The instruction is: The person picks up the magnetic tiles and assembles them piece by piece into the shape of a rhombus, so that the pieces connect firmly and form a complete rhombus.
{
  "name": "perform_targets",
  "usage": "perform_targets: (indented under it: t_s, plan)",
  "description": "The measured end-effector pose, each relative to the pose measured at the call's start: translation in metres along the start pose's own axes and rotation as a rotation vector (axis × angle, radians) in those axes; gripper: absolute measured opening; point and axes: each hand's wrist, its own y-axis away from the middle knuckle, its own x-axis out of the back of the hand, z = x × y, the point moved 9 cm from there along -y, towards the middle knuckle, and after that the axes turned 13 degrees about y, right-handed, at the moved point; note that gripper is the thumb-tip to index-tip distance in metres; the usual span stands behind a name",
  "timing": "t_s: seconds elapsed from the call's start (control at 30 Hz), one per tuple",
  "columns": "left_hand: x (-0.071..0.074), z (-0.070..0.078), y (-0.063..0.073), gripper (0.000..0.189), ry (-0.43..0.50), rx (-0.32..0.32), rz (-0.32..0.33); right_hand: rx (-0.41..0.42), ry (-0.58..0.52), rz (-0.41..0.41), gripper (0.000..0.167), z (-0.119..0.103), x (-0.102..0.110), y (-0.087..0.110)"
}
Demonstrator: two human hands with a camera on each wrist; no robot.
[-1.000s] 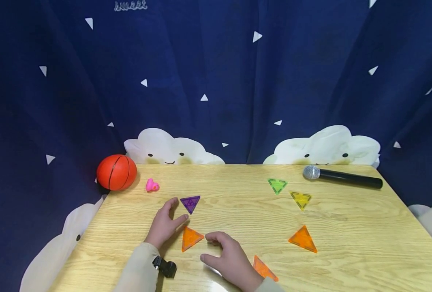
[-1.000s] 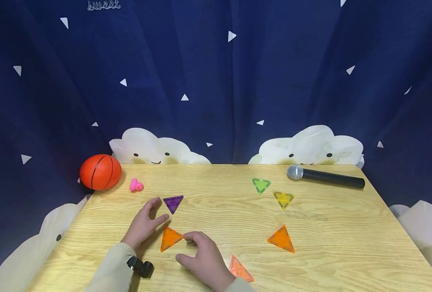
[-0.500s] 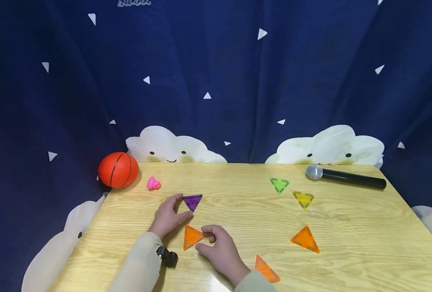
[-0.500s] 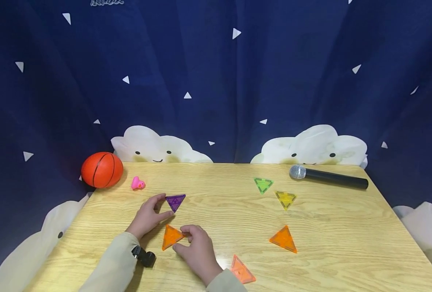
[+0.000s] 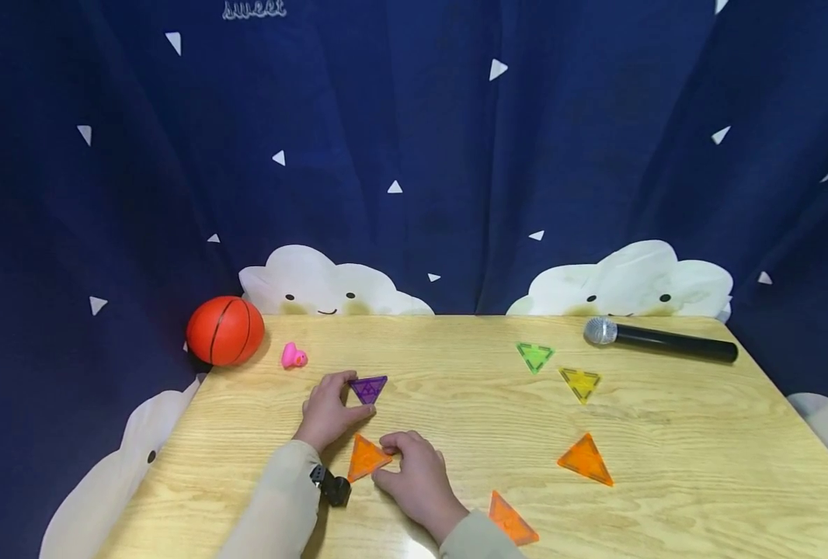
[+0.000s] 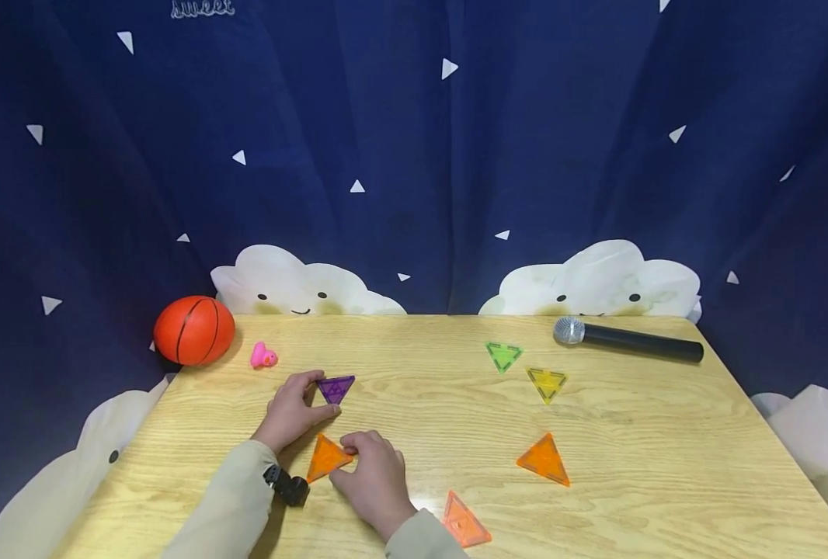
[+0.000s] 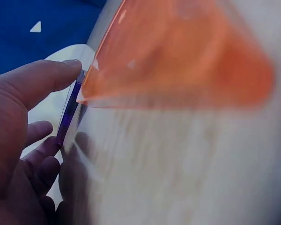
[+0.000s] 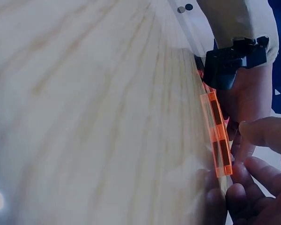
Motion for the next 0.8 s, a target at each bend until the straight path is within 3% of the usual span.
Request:
perform_targets:
  t_s: [0.3, 0.8]
  plan:
    - [-0.0008, 0.0018, -0.0015, 0.067, -0.021, -0.002, -0.007, 0.02, 0.089, 0.013, 0.03, -0.0018, -0.0033, -0.0019]
    - [0.0028, 0.0007, 0.0018, 0.068, 0.023, 0.012, -0.029, 0.043, 0.21, 0.017, 0.011, -0.005, -0.0024, -0.0034]
